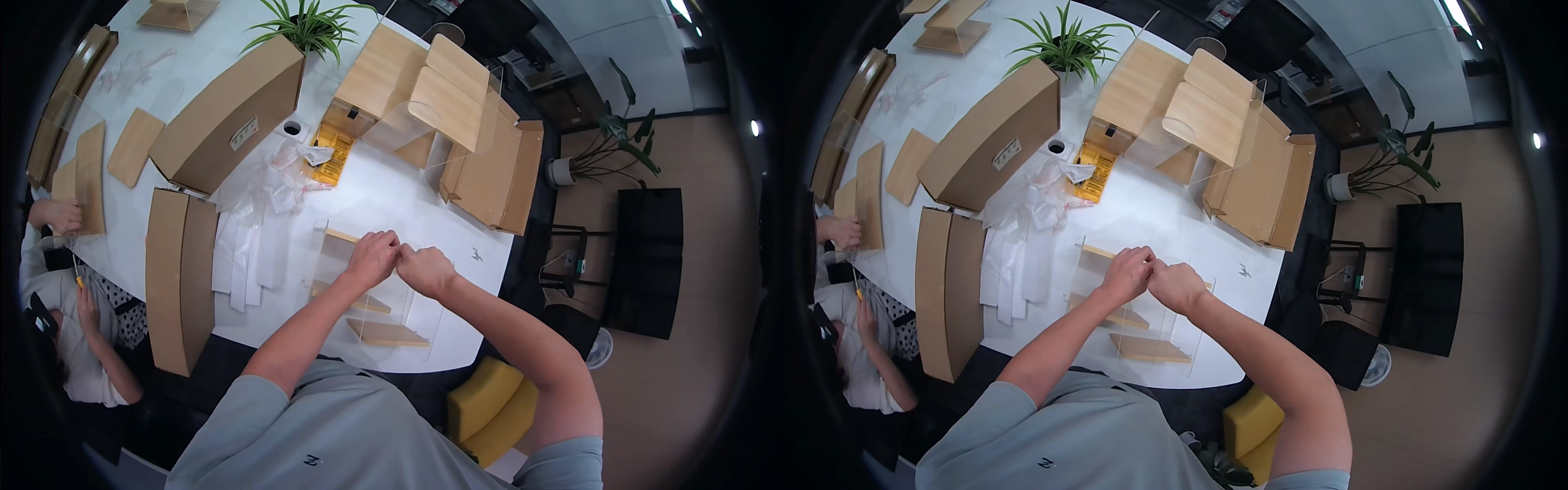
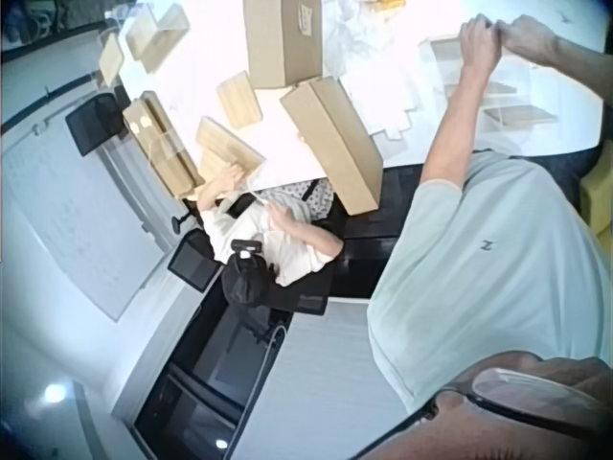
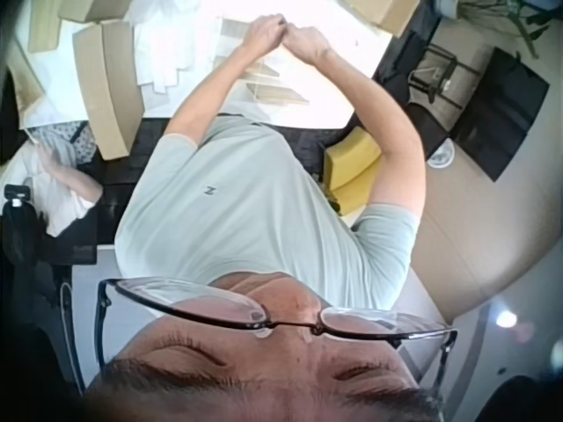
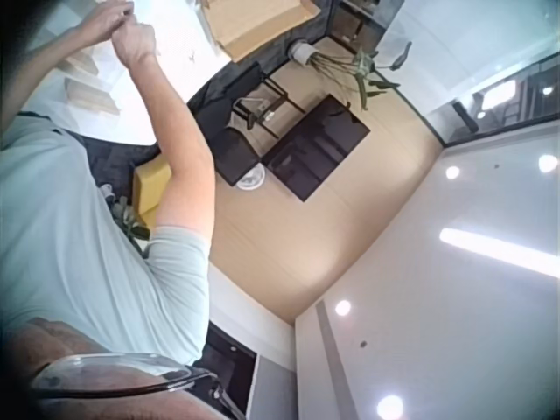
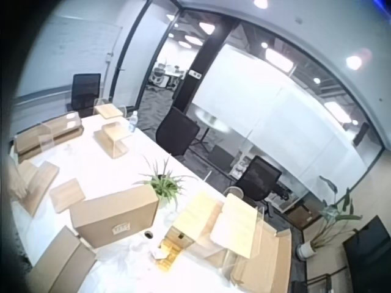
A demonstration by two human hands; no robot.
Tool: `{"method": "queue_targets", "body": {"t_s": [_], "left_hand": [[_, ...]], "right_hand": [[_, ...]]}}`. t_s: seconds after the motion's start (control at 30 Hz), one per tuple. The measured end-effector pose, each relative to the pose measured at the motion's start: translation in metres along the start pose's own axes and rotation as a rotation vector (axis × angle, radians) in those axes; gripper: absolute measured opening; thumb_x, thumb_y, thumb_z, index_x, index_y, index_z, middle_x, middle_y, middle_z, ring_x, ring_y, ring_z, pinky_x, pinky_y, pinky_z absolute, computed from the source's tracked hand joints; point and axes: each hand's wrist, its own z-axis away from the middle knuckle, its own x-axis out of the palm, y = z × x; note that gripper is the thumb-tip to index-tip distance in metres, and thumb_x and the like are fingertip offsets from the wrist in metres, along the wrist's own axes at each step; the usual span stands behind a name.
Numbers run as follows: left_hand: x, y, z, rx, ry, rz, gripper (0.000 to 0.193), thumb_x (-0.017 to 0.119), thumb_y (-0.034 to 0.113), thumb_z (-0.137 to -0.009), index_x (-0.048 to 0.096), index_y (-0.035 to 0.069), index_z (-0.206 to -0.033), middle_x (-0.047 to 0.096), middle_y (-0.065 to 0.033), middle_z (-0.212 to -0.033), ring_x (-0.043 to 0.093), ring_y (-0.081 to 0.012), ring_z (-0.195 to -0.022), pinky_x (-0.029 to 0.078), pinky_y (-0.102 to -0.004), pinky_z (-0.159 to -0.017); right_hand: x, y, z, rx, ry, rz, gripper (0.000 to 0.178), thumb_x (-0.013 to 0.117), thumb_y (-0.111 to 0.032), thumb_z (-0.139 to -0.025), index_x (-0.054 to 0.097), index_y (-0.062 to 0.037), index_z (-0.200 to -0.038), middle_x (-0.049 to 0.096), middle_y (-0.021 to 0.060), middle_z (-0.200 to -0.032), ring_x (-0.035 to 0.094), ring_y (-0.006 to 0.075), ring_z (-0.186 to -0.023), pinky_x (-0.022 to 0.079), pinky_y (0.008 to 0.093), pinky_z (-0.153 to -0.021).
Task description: The person assembles a small wooden shelf unit on a white table. They insert wooden slats into a clear acrylic frame and secure them using a screwdriver. Another person is visible in the background working on similar items.
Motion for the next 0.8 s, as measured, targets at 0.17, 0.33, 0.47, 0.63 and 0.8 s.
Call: {"method": "queue_targets", "body": {"t_s": [0.17,0.33,0.47,0.63,0.8], "left_hand": [[-0.003,0.002,-0.002,0.032,0.024,0.017,0.007,0.074,0.007,-0.074,0.068,0.009,-0.076,0.062,-0.0023,-0.087,0.063,-0.0212,-0.084,0.048,-0.0369,-0.075],[-0.001,0.003,0.001,0.008,0.013,0.003,0.006,0.073,0.005,-0.074,0.067,0.008,-0.075,0.062,-0.003,-0.086,0.063,-0.0221,-0.083,0.049,-0.037,-0.075],[-0.004,0.003,-0.001,-0.004,0.003,0.019,0.006,0.071,0.004,-0.073,0.067,0.008,-0.075,0.062,-0.0036,-0.086,0.063,-0.0228,-0.082,0.048,-0.0372,-0.074],[0.0,0.001,-0.001,0.005,0.011,0.008,0.005,0.074,0.008,-0.075,0.069,0.01,-0.077,0.062,-0.0025,-0.087,0.063,-0.0214,-0.083,0.048,-0.037,-0.074],[-0.002,0.003,-0.002,0.037,0.004,0.002,0.006,0.076,0.012,-0.076,0.071,0.011,-0.078,0.062,-0.0016,-0.087,0.063,-0.0203,-0.083,0.048,-0.0369,-0.074]], "right_hand": [[-0.016,0.024,-0.017,0.711,-0.115,-0.93,0.01,0.065,-0.003,-0.075,0.073,-0.0018,-0.082,0.071,0.0187,-0.083,0.07,0.0334,-0.071,0.058,0.0444,-0.067],[0.004,0.015,-0.001,0.141,0.034,-0.277,0.014,0.06,-0.008,-0.084,0.07,0.0016,-0.087,0.07,0.0178,-0.092,0.071,0.0326,-0.073,0.059,0.043,-0.066],[-0.008,0.011,0.005,-0.245,-0.009,0.148,0.015,0.055,-0.008,-0.089,0.064,0.0027,-0.086,0.064,0.016,-0.098,0.07,0.0292,-0.07,0.059,0.0419,-0.059],[0.001,0.017,-0.001,0.022,0.029,-0.137,0.01,0.063,-0.003,-0.079,0.07,0.0005,-0.086,0.067,0.017,-0.089,0.07,0.0298,-0.07,0.058,0.0412,-0.058],[0.009,0.032,-0.013,0.657,-0.107,-0.96,0.017,0.063,-0.004,-0.077,0.074,0.0009,-0.089,0.071,0.02,-0.077,0.069,0.0343,-0.069,0.056,0.0419,-0.061]]}}
